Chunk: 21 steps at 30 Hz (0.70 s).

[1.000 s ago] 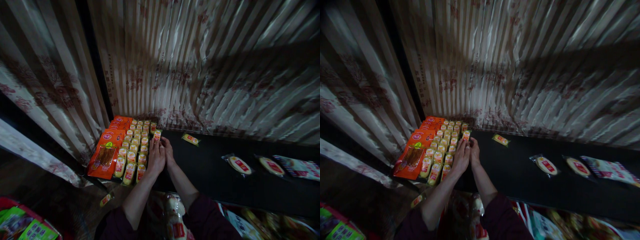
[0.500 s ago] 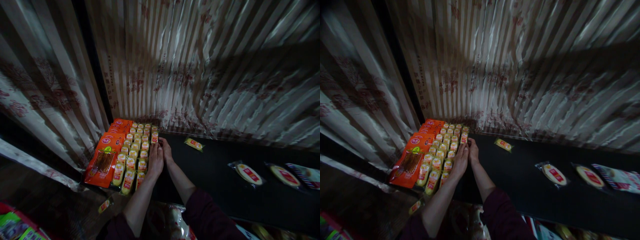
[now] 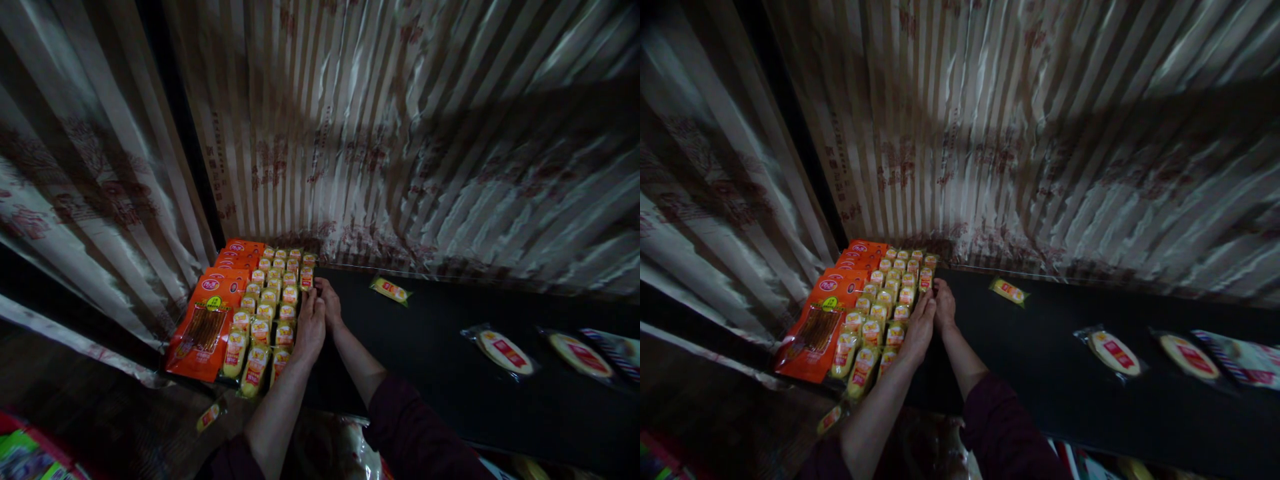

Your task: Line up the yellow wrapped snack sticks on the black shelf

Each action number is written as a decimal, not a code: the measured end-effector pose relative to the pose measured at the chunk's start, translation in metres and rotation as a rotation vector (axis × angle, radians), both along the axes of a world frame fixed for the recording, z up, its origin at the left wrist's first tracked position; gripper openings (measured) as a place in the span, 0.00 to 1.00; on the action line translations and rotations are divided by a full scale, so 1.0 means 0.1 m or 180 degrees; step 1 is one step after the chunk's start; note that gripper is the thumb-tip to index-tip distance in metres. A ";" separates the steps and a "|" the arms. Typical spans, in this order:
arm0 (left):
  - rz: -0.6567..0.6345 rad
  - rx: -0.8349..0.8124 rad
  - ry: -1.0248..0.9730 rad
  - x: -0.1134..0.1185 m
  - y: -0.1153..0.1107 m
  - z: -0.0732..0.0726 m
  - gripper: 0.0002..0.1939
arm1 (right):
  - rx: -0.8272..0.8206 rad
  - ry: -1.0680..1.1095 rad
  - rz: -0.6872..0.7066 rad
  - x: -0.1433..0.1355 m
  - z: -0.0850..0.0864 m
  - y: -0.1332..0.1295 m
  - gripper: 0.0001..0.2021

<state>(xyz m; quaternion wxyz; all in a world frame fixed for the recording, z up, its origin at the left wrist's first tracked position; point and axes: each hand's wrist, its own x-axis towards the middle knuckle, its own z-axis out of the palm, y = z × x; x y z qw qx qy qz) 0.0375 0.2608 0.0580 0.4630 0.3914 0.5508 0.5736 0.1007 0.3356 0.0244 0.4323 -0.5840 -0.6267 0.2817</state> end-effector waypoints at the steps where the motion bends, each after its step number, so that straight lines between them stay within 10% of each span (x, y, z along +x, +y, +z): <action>1: 0.0014 -0.0011 0.0014 0.00 0.00 0.00 0.23 | 0.0080 -0.0083 0.0006 0.00 -0.01 0.00 0.16; 21: -0.0030 -0.0009 -0.0157 0.00 0.02 -0.01 0.26 | 0.0067 -0.0744 0.0018 -0.01 -0.02 0.05 0.21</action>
